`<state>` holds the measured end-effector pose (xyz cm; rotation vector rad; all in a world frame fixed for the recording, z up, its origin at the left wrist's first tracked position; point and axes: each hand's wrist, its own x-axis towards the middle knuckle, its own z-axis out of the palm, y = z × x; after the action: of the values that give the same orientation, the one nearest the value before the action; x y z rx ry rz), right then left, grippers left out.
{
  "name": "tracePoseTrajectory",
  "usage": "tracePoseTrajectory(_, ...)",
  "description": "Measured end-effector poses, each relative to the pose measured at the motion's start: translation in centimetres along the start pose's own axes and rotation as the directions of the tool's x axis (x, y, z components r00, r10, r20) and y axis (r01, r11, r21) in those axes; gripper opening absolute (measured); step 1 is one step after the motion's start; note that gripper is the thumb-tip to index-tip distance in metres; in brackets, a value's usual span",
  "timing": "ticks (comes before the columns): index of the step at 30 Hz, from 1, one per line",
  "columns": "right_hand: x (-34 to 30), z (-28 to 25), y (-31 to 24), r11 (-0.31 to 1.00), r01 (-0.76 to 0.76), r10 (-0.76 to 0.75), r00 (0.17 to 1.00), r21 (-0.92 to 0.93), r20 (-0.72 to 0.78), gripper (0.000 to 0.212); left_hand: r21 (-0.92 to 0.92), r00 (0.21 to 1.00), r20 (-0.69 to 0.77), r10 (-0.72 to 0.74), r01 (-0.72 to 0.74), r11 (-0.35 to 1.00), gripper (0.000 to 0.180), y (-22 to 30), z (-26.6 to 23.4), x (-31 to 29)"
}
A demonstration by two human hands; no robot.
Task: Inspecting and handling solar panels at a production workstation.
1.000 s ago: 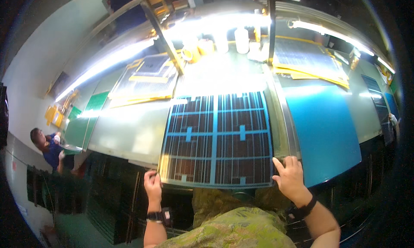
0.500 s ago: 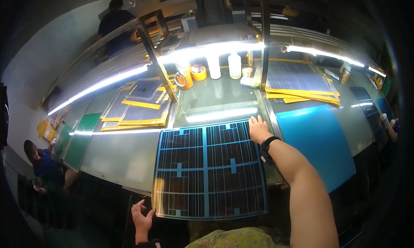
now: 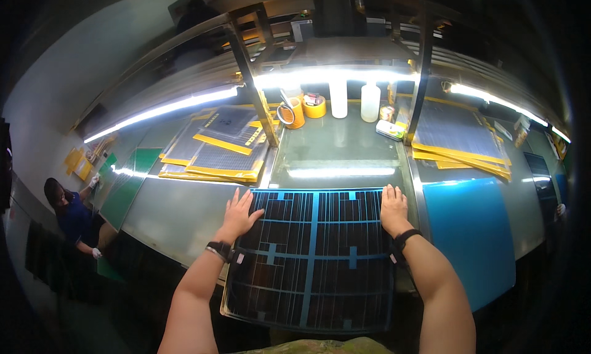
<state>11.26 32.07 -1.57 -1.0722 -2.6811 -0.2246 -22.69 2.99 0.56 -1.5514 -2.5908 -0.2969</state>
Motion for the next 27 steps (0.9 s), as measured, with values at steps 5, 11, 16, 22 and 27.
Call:
tracePoseTrajectory(5,0.1,1.3,0.4,0.999,0.040,-0.041,0.997,-0.014,-0.063,0.051,0.064,0.997,0.012,-0.081,0.080,0.995,0.070,-0.1,0.1,2.1)
tracePoseTrajectory(11,0.0,0.9,0.2,0.998,0.031,-0.033,0.999,-0.058,-0.036,0.050,0.143,0.999,0.032,-0.013,0.009,0.990,0.066,-0.3,-0.2,2.2)
tracePoseTrajectory(16,0.1,-1.1,-0.2,0.998,-0.055,0.056,0.997,-0.026,0.047,0.049,0.147,0.994,0.105,-0.033,0.017,0.989,0.067,0.4,-0.7,2.2)
tracePoseTrajectory(22,-7.5,-3.6,0.5,0.995,0.102,-0.103,0.992,0.021,0.071,0.050,0.182,0.979,0.164,-0.119,0.089,0.979,0.068,0.9,0.1,2.4)
tracePoseTrajectory(27,-23.2,-11.9,-1.4,0.940,0.241,-0.267,0.960,0.240,0.081,0.049,0.188,0.958,0.234,-0.163,0.120,0.975,0.069,0.4,-0.7,2.3)
